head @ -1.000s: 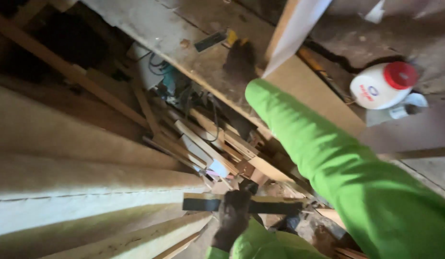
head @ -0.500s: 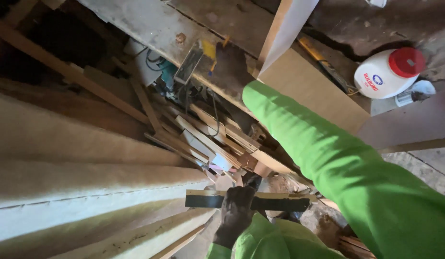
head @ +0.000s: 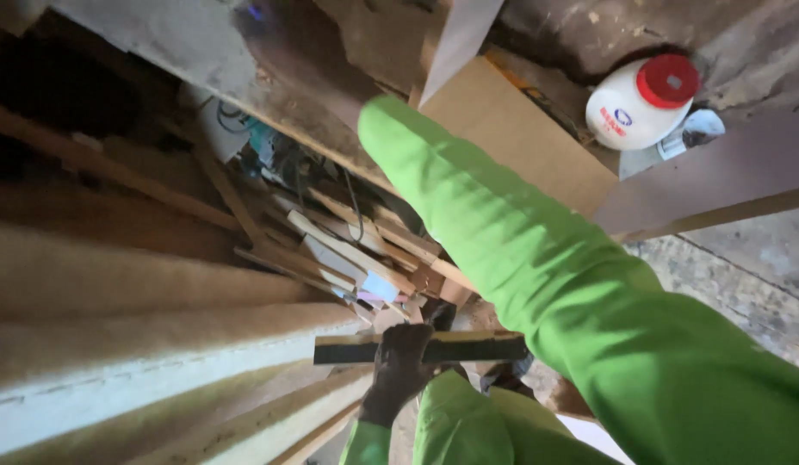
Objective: The person measures and marks a piece of wood using a ruler and pencil, then uses a circular saw to cut the wood. They repeat this process of measuring, marking, and cutting on the same piece of wood.
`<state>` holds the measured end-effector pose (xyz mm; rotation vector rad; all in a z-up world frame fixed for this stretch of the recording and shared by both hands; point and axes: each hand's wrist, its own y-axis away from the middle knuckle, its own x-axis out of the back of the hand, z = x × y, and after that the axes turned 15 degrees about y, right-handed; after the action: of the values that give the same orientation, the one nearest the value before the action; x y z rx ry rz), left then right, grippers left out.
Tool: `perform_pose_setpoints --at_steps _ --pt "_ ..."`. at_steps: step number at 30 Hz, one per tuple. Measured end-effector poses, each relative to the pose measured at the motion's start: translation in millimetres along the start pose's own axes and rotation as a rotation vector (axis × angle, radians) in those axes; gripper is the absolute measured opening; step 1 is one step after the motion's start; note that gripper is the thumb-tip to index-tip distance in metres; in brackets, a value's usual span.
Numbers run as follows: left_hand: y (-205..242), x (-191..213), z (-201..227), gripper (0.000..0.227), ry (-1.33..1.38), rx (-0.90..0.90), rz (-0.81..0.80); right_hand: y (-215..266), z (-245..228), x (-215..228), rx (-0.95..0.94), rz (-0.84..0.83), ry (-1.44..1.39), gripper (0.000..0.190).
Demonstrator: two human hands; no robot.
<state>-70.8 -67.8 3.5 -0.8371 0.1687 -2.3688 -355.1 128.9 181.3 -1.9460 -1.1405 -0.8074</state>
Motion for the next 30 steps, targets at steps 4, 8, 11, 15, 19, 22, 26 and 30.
perform_pose_setpoints --at_steps 4,8,11,15,19,22,26,30 --pt "-5.0 4.4 13.6 0.058 -0.072 0.016 -0.014 21.0 -6.3 15.5 -0.019 -0.103 -0.152 0.026" --pt "0.1 0.4 14.8 0.063 -0.100 0.040 -0.048 56.1 44.5 7.1 0.197 -0.237 0.410 0.018" --pt "-2.9 -5.2 15.8 0.061 -0.116 0.021 -0.072 79.5 36.6 49.9 -0.102 -0.354 0.143 0.025" --pt "-7.4 -22.1 22.2 0.066 -0.119 0.028 -0.186 123.5 31.0 92.1 -0.452 -0.529 -0.409 0.035" --pt "-1.1 -66.3 23.6 0.069 -0.234 -0.068 -0.203 232.1 15.7 154.7 -0.748 -0.582 -0.565 0.024" --pt "-0.5 -105.9 35.3 0.067 -0.138 0.063 -0.316 337.0 58.2 170.9 0.054 -0.373 -0.241 0.068" --pt "-8.0 -150.1 73.4 0.049 -0.392 -0.283 -0.134 458.2 127.4 162.2 -0.259 -0.040 -0.002 0.030" --pt "-63.5 -190.2 109.4 0.025 -0.060 -0.398 -0.171 518.9 141.1 215.0 -0.813 0.009 0.242 0.036"
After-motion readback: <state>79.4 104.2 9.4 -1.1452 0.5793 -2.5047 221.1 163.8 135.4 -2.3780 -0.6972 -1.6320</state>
